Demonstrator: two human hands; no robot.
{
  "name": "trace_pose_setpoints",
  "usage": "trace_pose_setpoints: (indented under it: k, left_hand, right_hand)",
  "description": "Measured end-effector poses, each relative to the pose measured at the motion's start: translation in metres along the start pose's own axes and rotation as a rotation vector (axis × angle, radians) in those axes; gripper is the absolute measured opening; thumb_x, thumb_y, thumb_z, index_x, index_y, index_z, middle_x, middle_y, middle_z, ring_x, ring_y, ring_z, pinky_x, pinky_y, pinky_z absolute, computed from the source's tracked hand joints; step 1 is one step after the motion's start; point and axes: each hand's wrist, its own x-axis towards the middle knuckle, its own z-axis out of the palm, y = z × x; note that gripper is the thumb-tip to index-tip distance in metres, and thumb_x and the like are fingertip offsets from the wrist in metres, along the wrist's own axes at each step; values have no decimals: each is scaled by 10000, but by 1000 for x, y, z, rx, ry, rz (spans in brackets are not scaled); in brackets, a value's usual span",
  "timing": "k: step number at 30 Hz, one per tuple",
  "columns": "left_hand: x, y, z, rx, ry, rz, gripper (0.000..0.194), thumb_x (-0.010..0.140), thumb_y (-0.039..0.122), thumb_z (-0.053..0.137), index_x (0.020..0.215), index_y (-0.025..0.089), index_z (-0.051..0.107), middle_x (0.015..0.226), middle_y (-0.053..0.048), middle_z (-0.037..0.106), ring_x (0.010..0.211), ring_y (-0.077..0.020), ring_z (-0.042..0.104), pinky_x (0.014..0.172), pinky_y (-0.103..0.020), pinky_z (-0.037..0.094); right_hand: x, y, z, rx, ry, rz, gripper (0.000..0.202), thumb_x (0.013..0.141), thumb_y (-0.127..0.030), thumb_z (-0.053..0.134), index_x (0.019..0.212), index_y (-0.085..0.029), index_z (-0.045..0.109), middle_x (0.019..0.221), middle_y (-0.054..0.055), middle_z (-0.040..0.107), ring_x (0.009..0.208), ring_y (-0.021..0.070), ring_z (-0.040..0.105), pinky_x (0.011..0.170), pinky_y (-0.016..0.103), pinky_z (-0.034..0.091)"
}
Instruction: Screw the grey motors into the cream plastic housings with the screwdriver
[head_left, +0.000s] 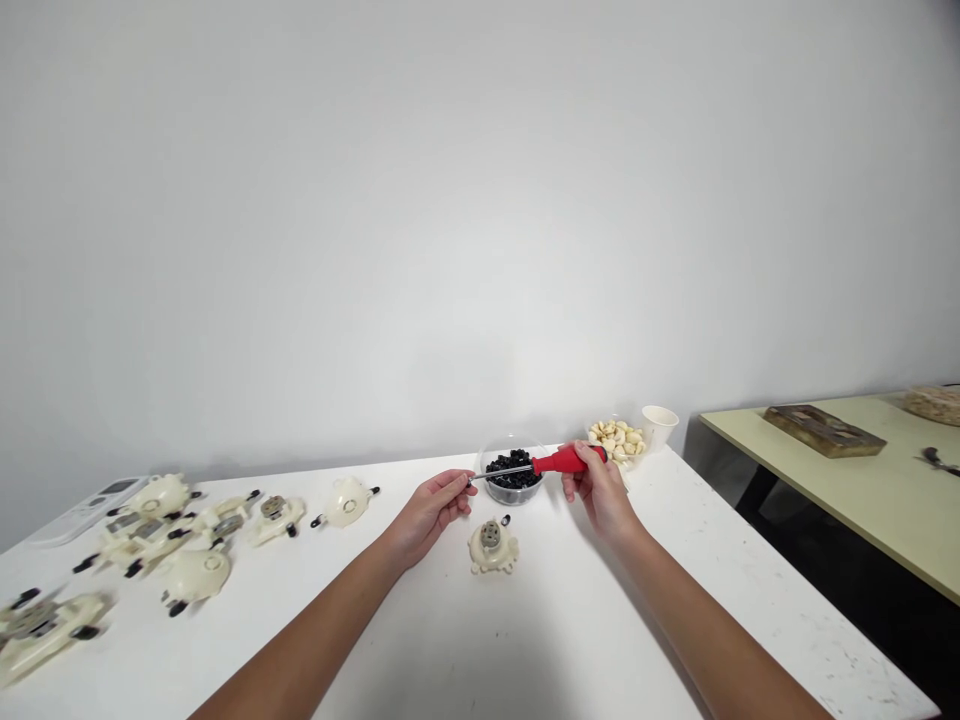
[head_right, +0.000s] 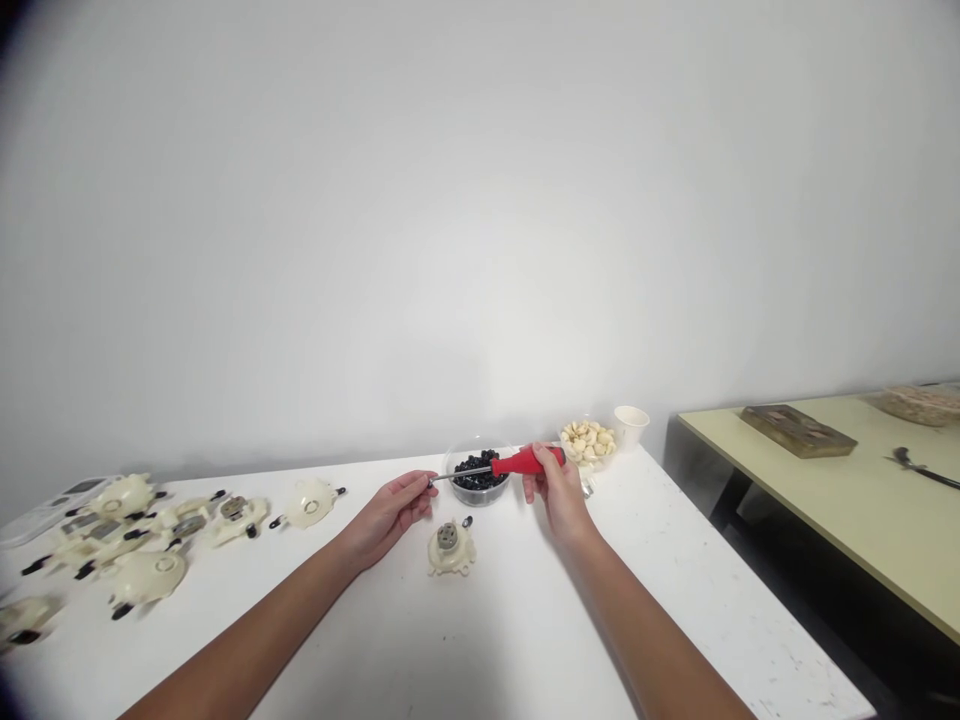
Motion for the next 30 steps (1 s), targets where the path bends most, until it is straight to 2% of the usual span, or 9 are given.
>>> trace_pose_setpoints:
  k: [16, 24, 30]
  left_hand:
    - [-1, 2, 4, 6, 25, -9, 334, 828, 379, 860, 1056, 148, 782, 924, -70, 720, 761, -118, 594, 784, -265, 521]
    - [-1, 1, 2, 17, 21, 3, 288, 834, 391, 851, 964, 145, 776, 897, -73, 747, 726, -117, 602, 747, -257, 508]
    - [-2, 1, 1, 36, 11, -6, 259, 854, 385, 834, 938, 149, 769, 996, -106, 781, 765, -129, 635, 784, -269, 516]
  right_hand:
    - [-3, -6, 4, -15, 13, 15, 362, 914, -540, 687, 883, -179, 680, 491, -26, 554, 438, 116, 453, 465, 239, 368]
    - [-2, -5, 3, -6, 12, 26, 363, 911, -538, 690, 871, -177, 693, 496, -23, 551, 443, 117, 462, 456, 237, 383]
    - [-1, -3, 2, 2, 12, 31, 371, 916, -539, 683, 861, -173, 702, 486, -25, 541, 434, 112, 459, 452, 232, 383]
